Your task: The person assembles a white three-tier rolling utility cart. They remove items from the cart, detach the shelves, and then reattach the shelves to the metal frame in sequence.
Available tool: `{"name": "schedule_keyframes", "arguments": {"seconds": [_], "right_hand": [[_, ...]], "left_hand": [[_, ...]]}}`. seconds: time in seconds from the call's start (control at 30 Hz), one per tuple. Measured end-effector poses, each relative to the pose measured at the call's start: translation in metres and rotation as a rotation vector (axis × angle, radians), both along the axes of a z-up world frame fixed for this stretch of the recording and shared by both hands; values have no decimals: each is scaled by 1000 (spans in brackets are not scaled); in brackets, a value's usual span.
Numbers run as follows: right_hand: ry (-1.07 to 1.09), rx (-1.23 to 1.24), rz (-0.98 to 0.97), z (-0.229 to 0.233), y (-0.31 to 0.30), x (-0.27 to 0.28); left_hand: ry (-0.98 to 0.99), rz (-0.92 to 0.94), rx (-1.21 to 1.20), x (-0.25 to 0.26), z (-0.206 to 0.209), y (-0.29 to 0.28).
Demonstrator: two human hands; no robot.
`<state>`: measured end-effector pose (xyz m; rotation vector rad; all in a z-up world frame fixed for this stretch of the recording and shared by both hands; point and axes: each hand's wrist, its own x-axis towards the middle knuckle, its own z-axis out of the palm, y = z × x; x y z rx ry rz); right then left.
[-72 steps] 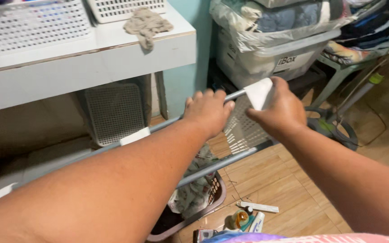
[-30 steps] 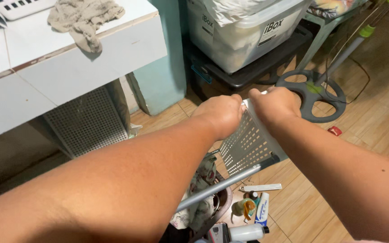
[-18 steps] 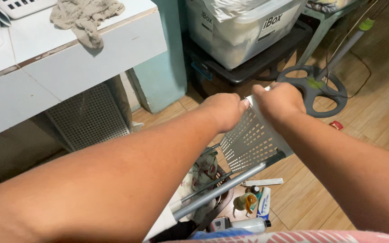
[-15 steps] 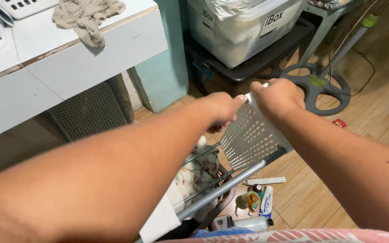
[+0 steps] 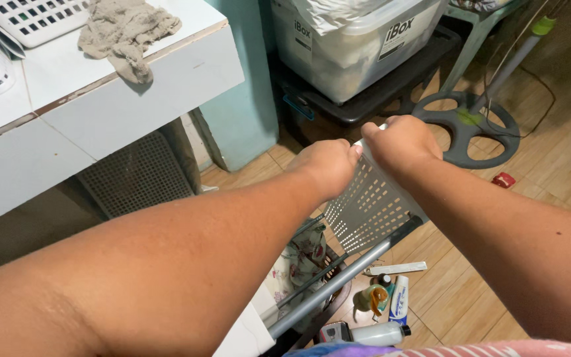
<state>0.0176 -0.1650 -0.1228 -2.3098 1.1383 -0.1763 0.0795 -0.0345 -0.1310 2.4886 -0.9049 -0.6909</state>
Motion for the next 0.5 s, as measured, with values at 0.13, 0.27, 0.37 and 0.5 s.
{"name": "schedule_keyframes", "arguments": {"seconds": [0.13, 0.27, 0.37, 0.5], "right_hand": [[2, 17, 7, -3, -3, -3], [-19, -22, 24, -3, 0, -3], [-29, -13, 31, -1, 0, -2], [-23, -2, 54, -4, -2, 7]], "left_hand": [[-173, -54, 4, -16, 24, 7], [-233, -36, 36, -21, 19, 13], [-493, -139, -97, -17, 1, 15], [-434, -144, -96, -9, -5, 15]]}}
